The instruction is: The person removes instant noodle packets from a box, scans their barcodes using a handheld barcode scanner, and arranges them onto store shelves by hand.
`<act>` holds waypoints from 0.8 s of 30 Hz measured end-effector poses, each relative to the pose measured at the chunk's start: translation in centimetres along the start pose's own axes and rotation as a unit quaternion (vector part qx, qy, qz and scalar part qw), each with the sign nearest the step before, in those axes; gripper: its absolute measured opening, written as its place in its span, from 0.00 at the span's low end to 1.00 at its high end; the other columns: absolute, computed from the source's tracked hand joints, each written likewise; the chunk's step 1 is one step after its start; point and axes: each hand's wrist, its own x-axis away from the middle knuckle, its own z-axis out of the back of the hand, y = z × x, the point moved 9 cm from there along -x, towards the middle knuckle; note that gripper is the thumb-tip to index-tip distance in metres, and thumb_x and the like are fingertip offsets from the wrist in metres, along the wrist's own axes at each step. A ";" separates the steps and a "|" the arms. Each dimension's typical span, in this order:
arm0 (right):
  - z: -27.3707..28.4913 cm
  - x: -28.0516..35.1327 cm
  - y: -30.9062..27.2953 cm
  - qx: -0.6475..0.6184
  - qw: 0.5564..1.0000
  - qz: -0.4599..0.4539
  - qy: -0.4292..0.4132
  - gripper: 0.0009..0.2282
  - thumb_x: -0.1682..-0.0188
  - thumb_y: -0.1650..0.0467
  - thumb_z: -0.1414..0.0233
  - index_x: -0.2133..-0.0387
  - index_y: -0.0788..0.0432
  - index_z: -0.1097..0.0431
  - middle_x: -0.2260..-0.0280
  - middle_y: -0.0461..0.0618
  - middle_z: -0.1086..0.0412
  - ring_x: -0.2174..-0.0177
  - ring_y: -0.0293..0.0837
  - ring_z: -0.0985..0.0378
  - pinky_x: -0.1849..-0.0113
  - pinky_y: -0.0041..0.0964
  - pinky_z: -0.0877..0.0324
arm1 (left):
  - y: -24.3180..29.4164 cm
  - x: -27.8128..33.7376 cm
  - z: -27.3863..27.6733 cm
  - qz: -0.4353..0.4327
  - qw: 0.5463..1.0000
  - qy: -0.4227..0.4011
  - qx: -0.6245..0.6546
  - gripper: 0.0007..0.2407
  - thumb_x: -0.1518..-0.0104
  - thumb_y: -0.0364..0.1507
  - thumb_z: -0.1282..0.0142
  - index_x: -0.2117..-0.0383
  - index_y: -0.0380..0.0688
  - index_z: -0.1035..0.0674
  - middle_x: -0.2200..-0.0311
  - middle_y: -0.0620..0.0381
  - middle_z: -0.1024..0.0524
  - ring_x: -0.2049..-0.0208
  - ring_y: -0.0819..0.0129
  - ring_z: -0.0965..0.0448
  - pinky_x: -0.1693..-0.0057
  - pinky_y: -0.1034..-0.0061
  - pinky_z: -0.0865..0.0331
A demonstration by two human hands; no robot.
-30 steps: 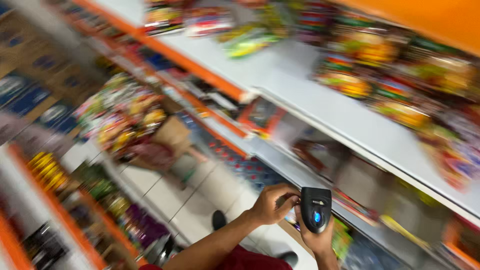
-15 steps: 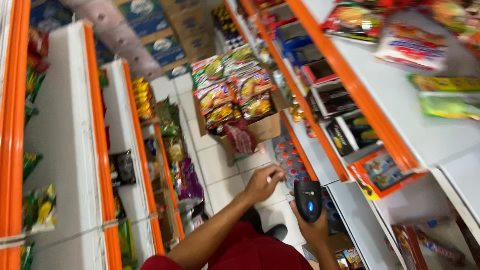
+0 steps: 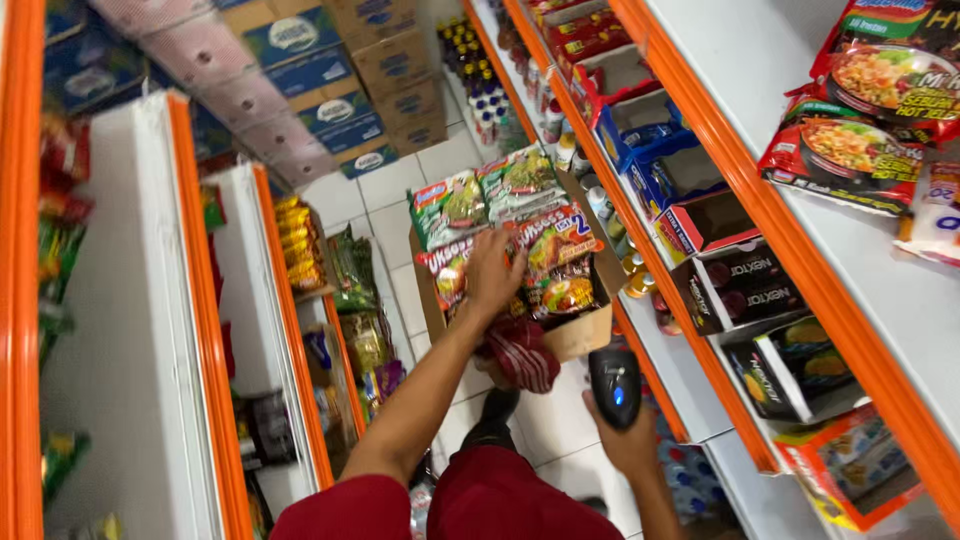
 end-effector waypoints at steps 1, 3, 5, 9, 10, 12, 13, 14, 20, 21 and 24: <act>-0.4 -1.0 -0.3 0.009 1.000 -0.013 0.021 0.13 0.55 0.71 0.38 0.58 0.65 0.23 0.62 0.51 0.20 0.63 0.37 0.19 0.59 0.34 0.26 | -0.8 -2.1 0.0 -0.009 0.999 -0.019 -0.037 0.16 0.44 0.27 0.38 0.50 0.46 0.25 0.51 0.46 0.26 0.45 0.47 0.29 0.40 0.55 0.36; -2.2 -3.2 -1.6 -0.004 1.000 0.003 0.031 0.13 0.54 0.71 0.39 0.57 0.64 0.24 0.61 0.50 0.20 0.61 0.37 0.20 0.58 0.33 0.27 | -1.9 -5.8 -0.3 -0.050 0.997 -0.035 -0.056 0.20 0.47 0.26 0.37 0.47 0.47 0.26 0.46 0.42 0.29 0.42 0.44 0.32 0.37 0.52 0.40; -3.9 -4.2 -2.7 -0.013 0.999 0.022 0.041 0.13 0.53 0.71 0.40 0.55 0.64 0.25 0.59 0.48 0.21 0.60 0.36 0.20 0.56 0.33 0.27 | -2.8 -8.2 -0.8 -0.091 0.992 -0.047 -0.071 0.24 0.50 0.26 0.37 0.44 0.48 0.27 0.41 0.39 0.32 0.38 0.41 0.36 0.34 0.49 0.44; -6.1 -5.5 -2.3 -0.009 0.999 -0.027 0.031 0.12 0.53 0.70 0.39 0.57 0.63 0.23 0.65 0.50 0.20 0.65 0.38 0.21 0.61 0.34 0.26 | -6.2 -10.3 -3.5 -0.092 0.974 -0.158 -0.132 0.29 0.52 0.28 0.35 0.40 0.45 0.31 0.39 0.37 0.36 0.38 0.39 0.38 0.34 0.43 0.50; -6.8 -5.7 -1.5 -0.012 0.997 -0.074 0.011 0.11 0.53 0.70 0.39 0.58 0.62 0.22 0.67 0.51 0.20 0.68 0.39 0.21 0.64 0.35 0.26 | -6.9 -10.4 -4.1 -0.089 0.969 -0.194 -0.123 0.28 0.49 0.29 0.36 0.39 0.44 0.32 0.39 0.39 0.34 0.38 0.43 0.34 0.31 0.45 0.47; -6.9 -6.1 -1.7 -0.011 0.998 -0.048 0.026 0.11 0.53 0.70 0.39 0.58 0.62 0.23 0.66 0.50 0.20 0.66 0.38 0.20 0.62 0.34 0.26 | -7.5 -10.9 -3.8 -0.098 0.974 -0.183 -0.086 0.26 0.44 0.29 0.40 0.38 0.41 0.33 0.41 0.37 0.32 0.41 0.40 0.31 0.36 0.48 0.40; -6.9 -6.4 -2.1 -0.010 0.999 -0.017 0.034 0.12 0.53 0.70 0.39 0.58 0.62 0.23 0.64 0.49 0.20 0.64 0.37 0.19 0.60 0.32 0.26 | -7.6 -11.3 -3.3 -0.103 0.980 -0.164 -0.053 0.25 0.40 0.29 0.43 0.36 0.38 0.34 0.42 0.34 0.30 0.45 0.36 0.28 0.40 0.52 0.32; -6.9 -6.5 -1.9 -0.009 0.999 -0.019 0.037 0.12 0.53 0.70 0.39 0.58 0.62 0.23 0.64 0.49 0.20 0.64 0.37 0.19 0.60 0.32 0.26 | -7.7 -11.4 -3.0 -0.105 0.979 -0.167 -0.051 0.25 0.40 0.29 0.43 0.36 0.38 0.34 0.42 0.34 0.30 0.45 0.36 0.28 0.40 0.52 0.32; -6.8 -10.4 -3.0 -0.015 0.994 -0.063 0.086 0.15 0.53 0.69 0.38 0.57 0.65 0.27 0.64 0.52 0.23 0.64 0.39 0.21 0.61 0.35 0.26 | -8.2 -11.5 2.4 0.024 0.987 -0.041 0.157 0.17 0.29 0.33 0.55 0.38 0.38 0.29 0.53 0.42 0.19 0.54 0.52 0.15 0.50 0.62 0.22; -6.8 -10.8 -3.6 -0.013 0.992 -0.079 0.102 0.15 0.53 0.68 0.39 0.56 0.65 0.27 0.63 0.52 0.22 0.63 0.39 0.21 0.60 0.35 0.26 | -9.1 -10.1 2.2 0.122 0.953 -0.028 0.277 0.17 0.28 0.34 0.55 0.39 0.36 0.28 0.55 0.43 0.20 0.57 0.56 0.17 0.53 0.65 0.23; -7.8 -12.5 -6.1 -0.062 0.989 -0.065 0.120 0.17 0.52 0.65 0.41 0.51 0.62 0.28 0.58 0.48 0.23 0.59 0.36 0.21 0.57 0.33 0.27 | -8.4 -5.0 -0.3 0.323 0.772 -0.004 0.548 0.21 0.37 0.36 0.52 0.38 0.45 0.35 0.56 0.51 0.22 0.61 0.63 0.18 0.55 0.71 0.19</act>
